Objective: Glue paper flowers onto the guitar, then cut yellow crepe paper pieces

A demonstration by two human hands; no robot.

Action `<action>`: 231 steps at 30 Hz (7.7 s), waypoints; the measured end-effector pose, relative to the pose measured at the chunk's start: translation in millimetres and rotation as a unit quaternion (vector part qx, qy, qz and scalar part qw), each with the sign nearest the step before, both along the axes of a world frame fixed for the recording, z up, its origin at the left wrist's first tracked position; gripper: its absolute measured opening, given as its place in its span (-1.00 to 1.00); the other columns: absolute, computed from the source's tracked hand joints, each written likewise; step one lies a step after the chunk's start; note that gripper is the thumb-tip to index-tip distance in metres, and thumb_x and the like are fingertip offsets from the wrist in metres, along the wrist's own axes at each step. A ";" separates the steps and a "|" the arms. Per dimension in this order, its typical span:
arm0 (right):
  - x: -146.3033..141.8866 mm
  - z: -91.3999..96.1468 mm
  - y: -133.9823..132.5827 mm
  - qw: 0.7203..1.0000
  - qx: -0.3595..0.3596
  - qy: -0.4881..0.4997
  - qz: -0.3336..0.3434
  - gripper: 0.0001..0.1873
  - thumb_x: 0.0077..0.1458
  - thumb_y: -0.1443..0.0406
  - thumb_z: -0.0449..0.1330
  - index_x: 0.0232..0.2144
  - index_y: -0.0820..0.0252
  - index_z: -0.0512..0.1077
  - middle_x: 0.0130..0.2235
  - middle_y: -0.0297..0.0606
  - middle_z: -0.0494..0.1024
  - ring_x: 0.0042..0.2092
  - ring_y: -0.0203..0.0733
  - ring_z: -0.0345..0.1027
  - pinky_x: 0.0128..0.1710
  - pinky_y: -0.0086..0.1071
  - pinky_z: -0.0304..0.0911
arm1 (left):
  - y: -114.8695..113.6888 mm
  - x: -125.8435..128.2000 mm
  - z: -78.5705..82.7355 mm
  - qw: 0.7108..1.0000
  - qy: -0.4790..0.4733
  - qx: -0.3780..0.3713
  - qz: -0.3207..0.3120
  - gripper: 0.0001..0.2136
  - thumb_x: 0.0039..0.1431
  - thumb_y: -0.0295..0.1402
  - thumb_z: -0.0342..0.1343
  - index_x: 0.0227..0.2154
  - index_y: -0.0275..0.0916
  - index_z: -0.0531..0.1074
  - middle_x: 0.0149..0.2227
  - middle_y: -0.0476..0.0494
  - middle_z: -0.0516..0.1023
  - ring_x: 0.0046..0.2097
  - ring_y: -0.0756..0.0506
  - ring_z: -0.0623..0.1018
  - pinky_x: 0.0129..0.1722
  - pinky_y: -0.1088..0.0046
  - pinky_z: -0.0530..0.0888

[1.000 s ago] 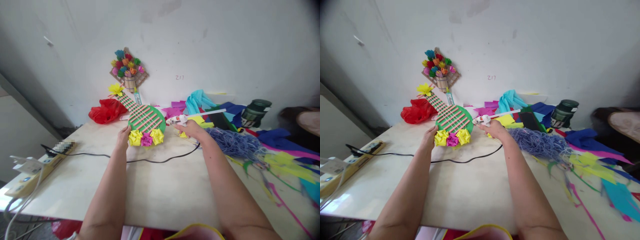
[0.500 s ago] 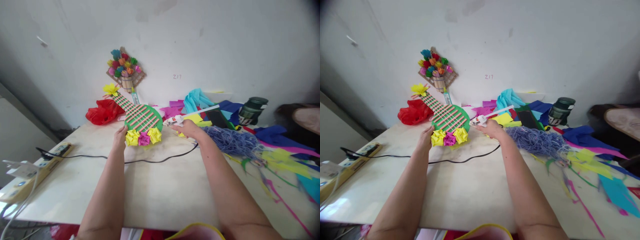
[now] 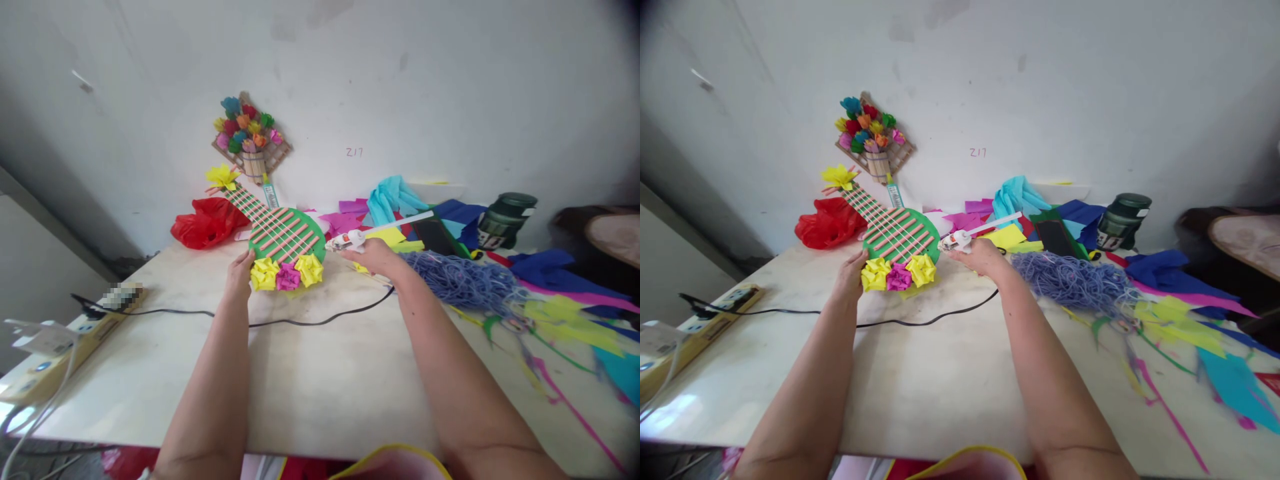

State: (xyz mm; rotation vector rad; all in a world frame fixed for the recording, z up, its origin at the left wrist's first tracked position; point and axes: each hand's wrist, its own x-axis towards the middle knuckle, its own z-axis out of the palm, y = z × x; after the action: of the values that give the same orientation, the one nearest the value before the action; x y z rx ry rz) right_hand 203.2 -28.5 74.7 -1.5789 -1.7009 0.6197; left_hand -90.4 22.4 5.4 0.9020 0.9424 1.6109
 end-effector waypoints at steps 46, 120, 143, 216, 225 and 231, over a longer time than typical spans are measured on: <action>0.0 6.6 -3.0 0.998 -0.029 -0.054 0.011 -0.56 -0.12 -0.01 0.15 -0.40 0.27 0.47 -0.52 -0.25 0.48 -0.69 -0.43 0.16 -0.70 -0.52 0.15 | -1.2 3.2 3.1 1.000 0.003 -0.008 0.006 -0.70 -0.12 -0.33 0.16 -0.26 -0.30 0.42 -0.40 -0.12 0.52 -0.40 -0.09 0.52 -0.40 0.39 0.46; 4.2 3.6 -0.7 0.997 -0.010 -0.069 0.018 -0.49 -0.15 -0.08 0.11 -0.39 0.24 0.48 -0.55 -0.27 0.46 -0.69 -0.36 0.20 -0.69 -0.48 0.16 | -9.2 8.8 10.8 1.000 0.002 -0.029 -0.006 -0.73 -0.14 -0.35 0.16 -0.30 -0.29 0.44 -0.44 -0.11 0.52 -0.41 -0.10 0.52 -0.42 0.39 0.47; -1.2 7.0 -1.2 0.990 -0.027 -0.137 0.022 -0.47 -0.14 -0.11 0.07 -0.41 0.22 0.46 -0.58 -0.27 0.44 -0.71 -0.35 0.21 -0.65 -0.48 0.17 | -11.5 9.9 13.7 0.999 -0.017 -0.033 -0.003 -0.75 -0.13 -0.38 0.15 -0.30 -0.30 0.44 -0.45 -0.12 0.52 -0.40 -0.11 0.52 -0.42 0.40 0.46; -0.3 7.3 -3.5 0.989 -0.005 -0.146 0.012 -0.56 -0.07 -0.03 0.06 -0.36 0.18 0.46 -0.51 -0.29 0.47 -0.64 -0.31 0.29 -0.55 -0.38 0.29 | -4.5 -1.3 4.8 0.999 -0.034 -0.011 0.002 -0.72 -0.11 -0.37 0.16 -0.27 -0.35 0.42 -0.38 -0.18 0.53 -0.34 -0.15 0.53 -0.32 0.30 0.48; -4.4 11.9 -7.0 0.984 0.028 -0.172 0.024 -0.62 -0.04 0.03 0.07 -0.30 0.15 0.47 -0.47 -0.25 0.48 -0.51 -0.24 0.36 -0.55 -0.46 0.26 | -2.3 -2.1 3.0 0.999 -0.045 -0.007 -0.013 -0.72 -0.10 -0.37 0.16 -0.26 -0.34 0.41 -0.29 -0.22 0.52 -0.31 -0.16 0.53 -0.29 0.28 0.48; -3.9 10.6 -4.8 0.985 0.000 -0.169 0.022 -0.59 -0.04 0.01 0.06 -0.30 0.17 0.46 -0.48 -0.25 0.48 -0.60 -0.28 0.32 -0.59 -0.45 0.24 | -2.4 -1.9 3.3 0.999 -0.045 -0.013 -0.008 -0.75 -0.10 -0.37 0.15 -0.29 -0.32 0.42 -0.32 -0.18 0.53 -0.29 -0.15 0.53 -0.28 0.29 0.47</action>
State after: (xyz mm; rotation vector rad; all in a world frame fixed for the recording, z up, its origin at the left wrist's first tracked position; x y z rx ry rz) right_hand 199.3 -33.3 85.3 -1.7248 -1.9866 0.3868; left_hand -92.2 20.1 8.6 0.8103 0.8889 1.6097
